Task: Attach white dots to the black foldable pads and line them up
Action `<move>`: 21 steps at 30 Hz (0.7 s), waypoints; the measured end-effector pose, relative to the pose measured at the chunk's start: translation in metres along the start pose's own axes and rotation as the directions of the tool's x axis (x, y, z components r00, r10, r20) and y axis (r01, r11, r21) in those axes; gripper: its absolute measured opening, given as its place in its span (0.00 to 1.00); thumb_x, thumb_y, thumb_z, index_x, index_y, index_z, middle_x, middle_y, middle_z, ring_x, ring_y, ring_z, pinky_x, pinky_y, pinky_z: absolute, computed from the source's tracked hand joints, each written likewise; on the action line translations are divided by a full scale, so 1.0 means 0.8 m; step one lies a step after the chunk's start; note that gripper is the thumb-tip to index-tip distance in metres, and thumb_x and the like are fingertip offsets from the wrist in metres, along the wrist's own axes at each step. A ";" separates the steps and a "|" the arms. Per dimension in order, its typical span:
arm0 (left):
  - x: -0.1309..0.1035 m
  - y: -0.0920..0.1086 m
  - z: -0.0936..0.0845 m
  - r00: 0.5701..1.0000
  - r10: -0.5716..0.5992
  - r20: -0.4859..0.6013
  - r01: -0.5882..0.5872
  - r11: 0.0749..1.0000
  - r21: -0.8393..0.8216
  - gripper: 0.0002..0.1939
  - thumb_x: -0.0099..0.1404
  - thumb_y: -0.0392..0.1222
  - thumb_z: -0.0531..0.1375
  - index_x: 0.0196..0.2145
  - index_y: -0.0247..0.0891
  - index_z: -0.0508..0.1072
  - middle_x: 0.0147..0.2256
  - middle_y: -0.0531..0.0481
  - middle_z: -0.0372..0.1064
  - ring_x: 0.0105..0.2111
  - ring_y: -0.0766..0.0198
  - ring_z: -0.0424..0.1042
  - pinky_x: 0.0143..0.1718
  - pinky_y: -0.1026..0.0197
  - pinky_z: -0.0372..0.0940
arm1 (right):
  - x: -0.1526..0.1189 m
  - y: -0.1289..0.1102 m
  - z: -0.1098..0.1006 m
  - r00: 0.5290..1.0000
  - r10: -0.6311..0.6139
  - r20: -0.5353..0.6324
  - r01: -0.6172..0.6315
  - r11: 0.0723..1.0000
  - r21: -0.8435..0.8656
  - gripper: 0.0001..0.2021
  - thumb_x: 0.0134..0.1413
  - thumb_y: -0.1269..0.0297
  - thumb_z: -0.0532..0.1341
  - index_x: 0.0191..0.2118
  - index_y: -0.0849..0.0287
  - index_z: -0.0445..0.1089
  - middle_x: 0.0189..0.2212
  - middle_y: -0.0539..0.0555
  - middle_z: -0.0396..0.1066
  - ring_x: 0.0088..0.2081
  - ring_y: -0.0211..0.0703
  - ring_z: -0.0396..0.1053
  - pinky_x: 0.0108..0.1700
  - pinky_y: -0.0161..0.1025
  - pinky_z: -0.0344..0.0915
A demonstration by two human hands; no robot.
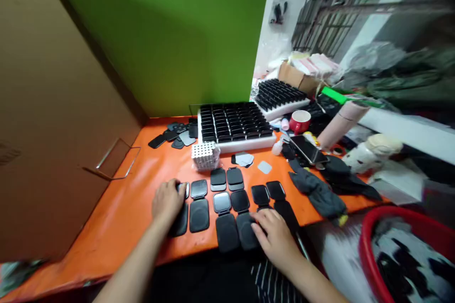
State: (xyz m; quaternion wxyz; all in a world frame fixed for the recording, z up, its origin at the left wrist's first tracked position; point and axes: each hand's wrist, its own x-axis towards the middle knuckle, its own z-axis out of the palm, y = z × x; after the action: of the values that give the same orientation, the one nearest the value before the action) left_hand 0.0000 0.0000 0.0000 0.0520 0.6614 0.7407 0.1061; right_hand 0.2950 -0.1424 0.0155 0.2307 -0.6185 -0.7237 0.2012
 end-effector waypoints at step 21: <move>-0.011 -0.025 -0.002 0.996 0.086 -0.037 -0.090 0.988 -0.125 0.21 0.64 0.47 0.43 0.47 0.38 0.67 0.42 0.40 0.64 0.44 0.50 0.63 0.46 0.52 0.58 | -0.023 0.060 -0.036 0.970 0.148 -0.194 -0.177 0.974 -0.139 0.16 0.58 0.61 0.49 0.49 0.57 0.66 0.46 0.57 0.66 0.49 0.47 0.62 0.51 0.45 0.60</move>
State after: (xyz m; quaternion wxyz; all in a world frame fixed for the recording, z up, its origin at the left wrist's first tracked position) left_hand -0.0185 -0.0106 -0.0037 0.0775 0.6872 0.7032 0.1652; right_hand 0.3529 -0.1530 0.0097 0.2299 -0.7077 -0.6598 0.1048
